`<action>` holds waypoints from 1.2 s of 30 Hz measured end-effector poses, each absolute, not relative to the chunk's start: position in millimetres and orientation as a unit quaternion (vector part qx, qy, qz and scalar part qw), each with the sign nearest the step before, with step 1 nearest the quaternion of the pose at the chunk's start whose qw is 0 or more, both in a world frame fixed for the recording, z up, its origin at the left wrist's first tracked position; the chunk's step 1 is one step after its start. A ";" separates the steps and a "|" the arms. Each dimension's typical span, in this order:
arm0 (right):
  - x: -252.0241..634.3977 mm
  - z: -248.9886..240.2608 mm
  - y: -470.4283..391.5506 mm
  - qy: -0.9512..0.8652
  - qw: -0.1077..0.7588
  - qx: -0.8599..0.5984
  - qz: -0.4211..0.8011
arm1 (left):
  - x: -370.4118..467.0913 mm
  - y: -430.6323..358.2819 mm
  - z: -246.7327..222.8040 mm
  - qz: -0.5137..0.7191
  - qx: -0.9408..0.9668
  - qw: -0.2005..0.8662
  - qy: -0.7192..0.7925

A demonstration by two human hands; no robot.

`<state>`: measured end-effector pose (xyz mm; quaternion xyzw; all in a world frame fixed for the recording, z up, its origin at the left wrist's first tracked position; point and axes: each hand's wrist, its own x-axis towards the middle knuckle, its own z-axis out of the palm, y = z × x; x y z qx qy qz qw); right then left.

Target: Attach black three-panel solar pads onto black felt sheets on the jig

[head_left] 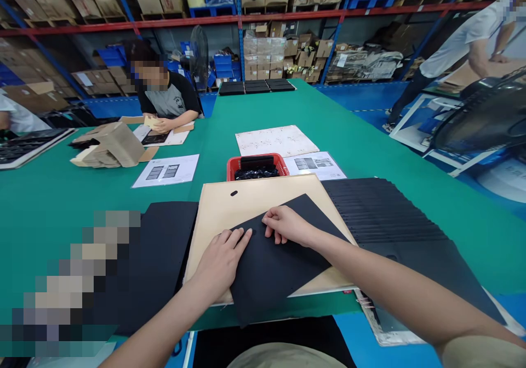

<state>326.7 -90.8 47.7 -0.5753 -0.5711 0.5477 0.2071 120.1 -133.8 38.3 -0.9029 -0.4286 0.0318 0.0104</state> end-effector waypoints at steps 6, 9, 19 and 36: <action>329.2 46.8 -102.0 -0.662 0.197 -0.557 0.461 | 130.7 -135.0 40.9 0.071 -0.899 0.039 -0.431; 326.1 45.7 -120.7 -0.804 0.141 -0.518 0.255 | 131.3 -138.6 35.9 0.051 -0.900 0.035 -0.431; 312.2 48.4 -115.1 -0.886 0.000 -0.463 -0.024 | 128.4 -119.4 29.5 -0.019 -0.885 0.051 -0.463; 369.0 19.2 -234.0 -0.857 0.077 -0.507 0.042 | 98.5 -103.5 40.0 0.082 -0.895 -0.161 -0.407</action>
